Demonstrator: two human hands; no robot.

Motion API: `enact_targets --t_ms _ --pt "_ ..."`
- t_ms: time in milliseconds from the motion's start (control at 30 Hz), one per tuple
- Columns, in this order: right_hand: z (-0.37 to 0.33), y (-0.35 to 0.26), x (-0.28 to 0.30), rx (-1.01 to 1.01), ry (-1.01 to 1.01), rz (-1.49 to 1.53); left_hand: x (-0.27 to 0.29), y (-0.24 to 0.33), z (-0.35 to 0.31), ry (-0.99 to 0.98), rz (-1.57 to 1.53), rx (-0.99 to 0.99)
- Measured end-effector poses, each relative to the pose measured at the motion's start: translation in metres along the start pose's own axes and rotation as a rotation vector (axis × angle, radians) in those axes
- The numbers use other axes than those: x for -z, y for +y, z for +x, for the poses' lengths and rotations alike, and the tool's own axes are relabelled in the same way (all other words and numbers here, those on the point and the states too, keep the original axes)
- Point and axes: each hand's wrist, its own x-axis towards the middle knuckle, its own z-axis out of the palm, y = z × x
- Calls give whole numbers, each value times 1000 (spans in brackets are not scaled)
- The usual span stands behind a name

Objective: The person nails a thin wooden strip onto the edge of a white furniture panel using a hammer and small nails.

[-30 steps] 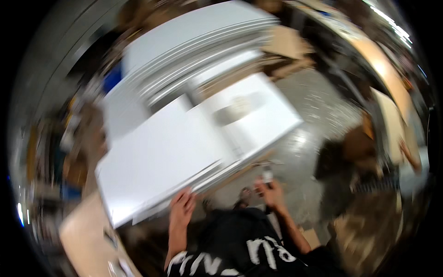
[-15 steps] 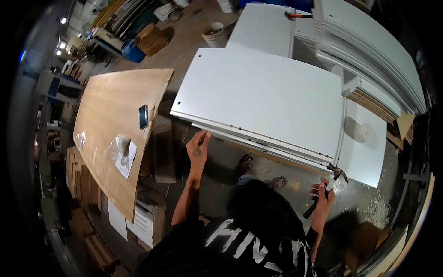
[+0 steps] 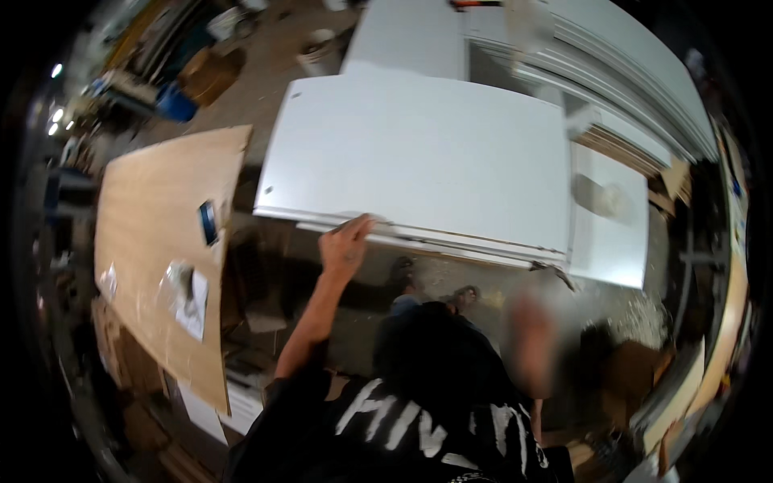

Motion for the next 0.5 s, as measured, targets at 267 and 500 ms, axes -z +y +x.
enact_targets --t_ms 267,500 --pt "2 2 -2 -102 106 183 -35 -77 -13 -138 -467 99" --pt "-5 23 -7 1 146 245 11 -28 -19 -282 14 19"
